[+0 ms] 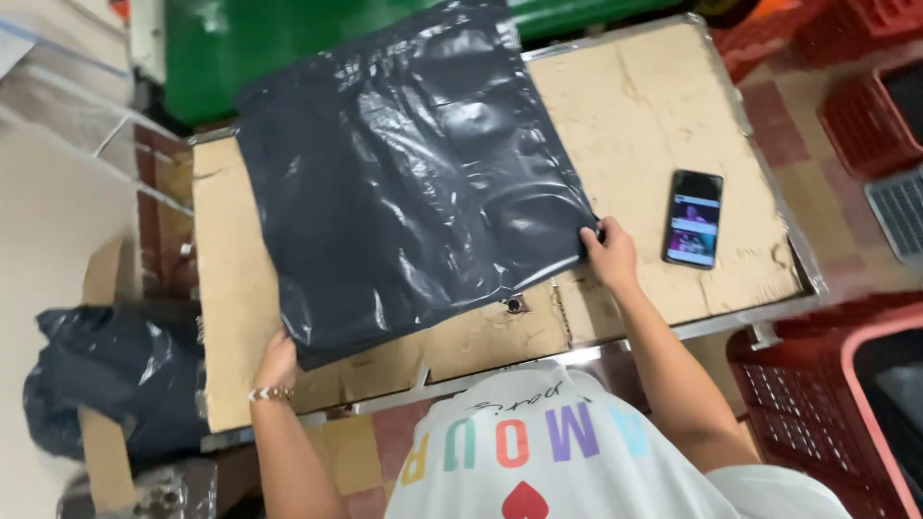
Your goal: Folding and stacking plastic bags into a storage bin
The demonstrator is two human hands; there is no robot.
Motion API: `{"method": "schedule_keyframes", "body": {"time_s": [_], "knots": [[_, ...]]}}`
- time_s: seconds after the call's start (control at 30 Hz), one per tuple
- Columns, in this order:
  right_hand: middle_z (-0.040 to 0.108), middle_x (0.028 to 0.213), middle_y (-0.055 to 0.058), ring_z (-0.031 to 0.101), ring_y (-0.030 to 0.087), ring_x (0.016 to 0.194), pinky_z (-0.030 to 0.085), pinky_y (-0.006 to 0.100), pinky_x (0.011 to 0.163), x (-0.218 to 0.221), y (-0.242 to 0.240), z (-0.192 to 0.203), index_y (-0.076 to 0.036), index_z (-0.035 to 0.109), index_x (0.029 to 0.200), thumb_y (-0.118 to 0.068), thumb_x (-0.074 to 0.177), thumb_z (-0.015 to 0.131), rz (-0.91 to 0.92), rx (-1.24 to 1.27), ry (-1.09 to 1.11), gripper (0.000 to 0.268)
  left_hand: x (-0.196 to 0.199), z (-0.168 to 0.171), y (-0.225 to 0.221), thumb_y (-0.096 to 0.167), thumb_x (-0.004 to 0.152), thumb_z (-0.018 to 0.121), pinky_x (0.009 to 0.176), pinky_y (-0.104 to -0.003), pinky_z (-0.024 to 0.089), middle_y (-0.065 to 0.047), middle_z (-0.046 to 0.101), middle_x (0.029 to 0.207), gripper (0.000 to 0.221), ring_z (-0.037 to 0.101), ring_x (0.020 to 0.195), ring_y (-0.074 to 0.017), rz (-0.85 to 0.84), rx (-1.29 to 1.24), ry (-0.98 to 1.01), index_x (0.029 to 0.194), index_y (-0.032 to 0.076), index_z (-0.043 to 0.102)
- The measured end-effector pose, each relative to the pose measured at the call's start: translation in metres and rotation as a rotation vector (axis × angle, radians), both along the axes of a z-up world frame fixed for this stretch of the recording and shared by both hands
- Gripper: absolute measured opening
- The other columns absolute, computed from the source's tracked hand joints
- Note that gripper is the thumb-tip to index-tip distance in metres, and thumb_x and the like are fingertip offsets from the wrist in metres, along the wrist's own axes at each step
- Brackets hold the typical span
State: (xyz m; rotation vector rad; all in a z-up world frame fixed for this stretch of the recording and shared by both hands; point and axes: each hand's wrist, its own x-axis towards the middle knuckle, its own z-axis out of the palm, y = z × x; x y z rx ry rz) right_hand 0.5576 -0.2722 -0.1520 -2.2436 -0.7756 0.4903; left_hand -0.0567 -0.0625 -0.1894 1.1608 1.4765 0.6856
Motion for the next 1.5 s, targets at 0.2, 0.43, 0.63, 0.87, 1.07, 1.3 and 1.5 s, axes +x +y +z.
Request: {"method": "schedule_keyframes", "body": {"time_s": [0.2,0.43,0.63,0.87,1.07,1.3,1.5], "knots": [[0.063,0.088,0.033,0.063,0.054,0.097,0.045,0.06,0.08,-0.021,-0.011,-0.006,-0.006,0.058,0.107,-0.03,0.105,0.059,-0.098,0.129,0.068,0.024,-0.014,-0.042,-0.017,0.025,0.111,0.051,0.112,-0.051,0.043,-0.032,0.054,0.135,0.039,0.051,0.13,-0.0339,0.364,0.155,-0.008,0.134,-0.005,0.061],[0.064,0.095,0.013,0.056,0.028,0.089,0.04,0.044,0.085,0.005,-0.058,0.056,-0.004,0.06,0.101,-0.018,0.097,0.062,0.011,0.316,-0.303,0.015,0.041,0.091,-0.082,0.024,0.099,0.056,0.111,-0.039,0.041,-0.013,0.053,0.15,0.054,0.052,0.135,-0.0256,0.055,-0.109,0.172,0.149,0.005,0.046],[0.06,0.143,0.023,0.045,0.046,0.134,0.032,0.063,0.1,0.081,-0.091,0.015,-0.021,0.076,0.131,-0.036,0.105,0.059,-0.099,-0.051,-1.03,0.034,0.012,0.016,-0.076,0.028,0.096,0.071,0.083,-0.031,0.048,-0.003,0.073,0.099,0.02,0.063,0.091,-0.0115,0.189,0.062,0.351,0.106,0.01,0.069],[0.067,0.104,0.013,0.053,0.031,0.1,0.04,0.047,0.087,-0.014,-0.069,0.054,-0.01,0.068,0.126,-0.046,0.103,0.05,0.072,-0.115,-0.494,0.046,0.012,0.006,-0.074,0.052,0.099,0.066,0.073,-0.043,0.043,-0.007,0.06,0.072,0.044,0.056,0.072,-0.0254,0.184,0.142,0.635,0.087,0.01,0.067],[0.069,0.112,0.011,0.057,0.028,0.102,0.042,0.041,0.092,-0.044,-0.046,0.041,-0.009,0.06,0.13,-0.033,0.088,0.07,0.089,0.159,-0.067,0.05,0.001,0.017,-0.078,0.039,0.099,0.063,0.084,-0.037,0.042,-0.004,0.068,0.089,0.027,0.058,0.087,-0.0182,0.066,0.043,0.483,0.101,0.012,0.07],[0.06,0.093,0.004,0.052,0.017,0.073,0.044,0.033,0.071,-0.041,-0.081,0.058,-0.016,0.059,0.136,-0.026,0.103,0.059,0.135,0.278,-0.115,0.035,0.005,0.001,-0.108,0.046,0.1,0.073,0.068,-0.044,0.039,-0.006,0.051,0.072,0.045,0.045,0.069,-0.0224,0.29,0.429,0.683,0.081,0.01,0.054],[0.073,0.12,0.023,0.067,0.047,0.112,0.051,0.059,0.097,-0.051,-0.123,0.016,-0.014,0.06,0.137,-0.012,0.103,0.061,0.109,-0.091,-0.107,0.034,0.005,-0.035,-0.151,0.067,0.078,0.083,0.065,-0.041,0.056,-0.006,0.07,0.066,0.046,0.072,0.067,-0.0321,0.439,0.524,1.089,0.079,0.024,0.068]]}}
